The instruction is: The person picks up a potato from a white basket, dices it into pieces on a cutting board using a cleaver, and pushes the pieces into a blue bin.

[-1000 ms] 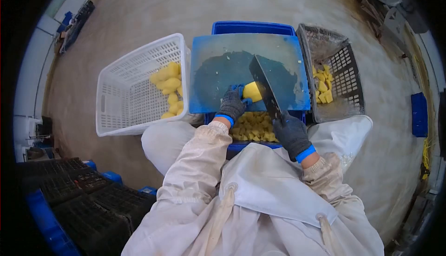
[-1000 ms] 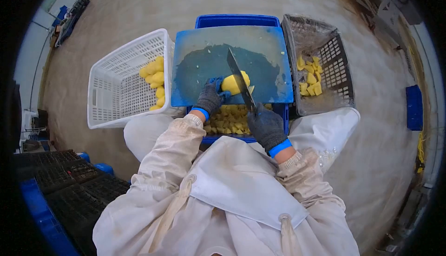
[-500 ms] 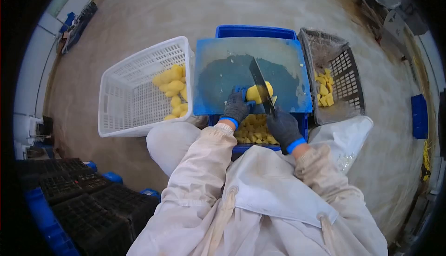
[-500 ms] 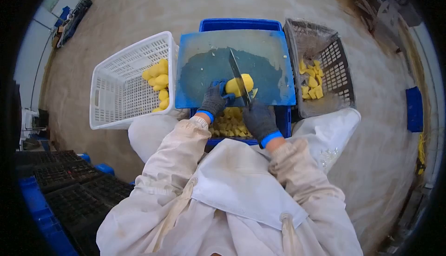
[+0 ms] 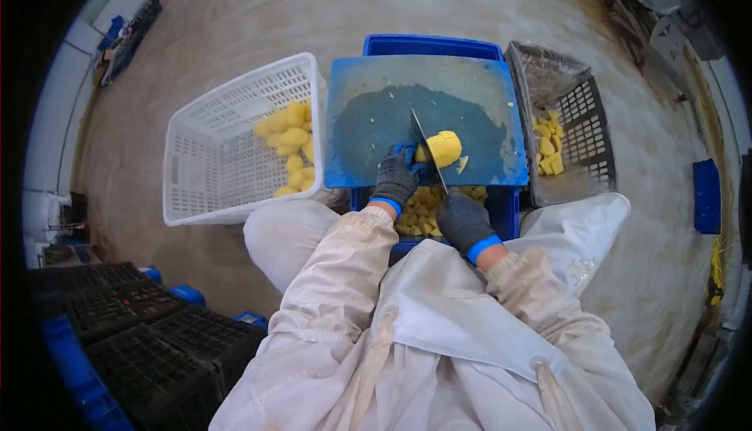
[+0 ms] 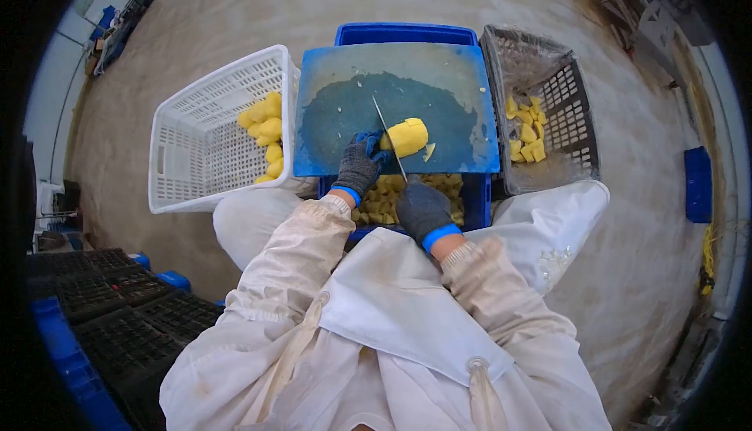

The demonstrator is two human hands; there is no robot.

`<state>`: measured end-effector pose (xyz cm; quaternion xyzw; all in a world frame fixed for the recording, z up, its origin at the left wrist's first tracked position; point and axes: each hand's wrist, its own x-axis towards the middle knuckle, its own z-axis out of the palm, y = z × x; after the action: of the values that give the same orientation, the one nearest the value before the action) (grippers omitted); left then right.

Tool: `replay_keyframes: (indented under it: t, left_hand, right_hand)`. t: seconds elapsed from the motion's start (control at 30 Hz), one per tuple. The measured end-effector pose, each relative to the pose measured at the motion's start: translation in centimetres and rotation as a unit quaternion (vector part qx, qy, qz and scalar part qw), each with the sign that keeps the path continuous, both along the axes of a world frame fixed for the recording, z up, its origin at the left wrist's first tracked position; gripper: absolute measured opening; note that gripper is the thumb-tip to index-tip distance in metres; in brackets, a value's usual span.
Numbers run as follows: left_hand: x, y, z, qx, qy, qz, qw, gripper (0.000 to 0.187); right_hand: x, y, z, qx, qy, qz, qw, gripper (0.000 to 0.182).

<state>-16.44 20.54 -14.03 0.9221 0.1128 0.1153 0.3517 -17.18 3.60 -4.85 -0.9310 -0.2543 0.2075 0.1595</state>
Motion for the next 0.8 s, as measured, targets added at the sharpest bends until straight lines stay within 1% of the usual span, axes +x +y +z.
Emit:
replay_keyframes:
  t: [0.1,0.13,0.17,0.2,0.27,0.3,0.33,0.37,0.4,0.43,0.47,0.53,0.6,0.63,0.67,0.7,0.73,0.77,0.8]
  left_hand:
    - [-0.4,0.0,0.5,0.006,0.024,-0.002,1.000,0.048]
    - [0.1,0.4,0.7,0.030,0.033,-0.023,0.999,0.049]
    - [0.6,0.7,0.8,0.050,0.043,-0.040,0.997,0.051]
    - [0.5,0.6,1.0,0.044,0.044,-0.039,0.997,0.051]
    - [1.1,1.3,2.1,0.035,0.069,-0.056,0.995,0.057]
    - [1.9,1.8,1.4,0.063,0.079,-0.092,0.991,0.066]
    - [2.3,1.8,1.7,0.065,0.078,-0.091,0.991,0.066]
    - [2.8,1.8,2.1,0.071,0.087,-0.127,0.986,0.066]
    - [3.0,1.7,2.3,0.076,0.098,-0.162,0.979,0.067]
    - [3.0,1.4,2.7,0.077,0.112,-0.156,0.978,0.067]
    - [2.7,1.2,2.9,0.078,0.114,-0.146,0.980,0.067]
    - [1.1,0.9,4.9,0.045,0.179,-0.136,0.973,0.062]
    - [-0.1,1.6,0.6,0.065,0.202,-0.232,0.949,0.052]
    - [-1.8,2.6,1.7,0.067,0.209,-0.212,0.952,0.052]
    - [-3.2,3.4,4.1,0.058,0.155,-0.311,0.936,0.045]
    - [-4.1,4.4,6.6,0.048,0.097,-0.409,0.906,0.038]
    - [-4.1,6.3,8.9,-0.072,0.175,-0.386,0.903,0.033]
    - [-3.6,9.1,10.4,-0.193,0.247,-0.358,0.880,0.029]
    - [-2.3,12.9,6.4,-0.183,0.189,-0.310,0.914,0.027]
  right_hand:
    - [0.9,0.4,-1.0,0.028,-0.014,-0.002,1.000,0.028]
    - [1.9,0.0,-1.1,0.045,-0.037,0.007,0.998,0.032]
    - [2.6,-1.2,-0.9,0.075,-0.084,-0.021,0.993,0.033]
    - [2.7,-2.9,0.3,0.101,-0.123,-0.047,0.986,0.034]
    - [5.4,-4.9,2.0,-0.007,-0.072,-0.112,0.991,0.035]
    - [7.5,-6.1,1.6,-0.030,-0.095,-0.076,0.992,0.034]
    - [9.5,-7.1,0.9,-0.050,-0.120,-0.042,0.991,0.033]
    - [11.0,-7.3,0.6,-0.048,-0.122,-0.040,0.991,0.033]
    - [12.0,-7.3,0.3,-0.067,-0.128,0.007,0.989,0.032]
    - [12.7,-7.5,0.0,-0.086,-0.133,0.057,0.986,0.030]
    - [13.0,-7.9,-0.3,-0.082,-0.132,0.066,0.986,0.030]
    - [12.6,-8.4,-1.3,-0.050,-0.141,0.117,0.982,0.026]
    - [12.0,-8.8,0.3,-0.073,-0.096,0.162,0.979,0.022]
    - [11.7,-9.3,0.5,-0.069,-0.089,0.188,0.976,0.023]
    - [11.7,-10.0,0.7,-0.067,-0.083,0.210,0.972,0.023]
    - [11.8,-10.5,1.1,-0.050,-0.067,0.233,0.969,0.023]
    - [11.9,-10.9,1.3,-0.035,-0.052,0.253,0.965,0.023]
    - [11.9,-10.7,2.0,-0.034,-0.051,0.261,0.963,0.023]
    - [12.0,-10.5,2.7,-0.004,-0.036,0.236,0.971,0.023]
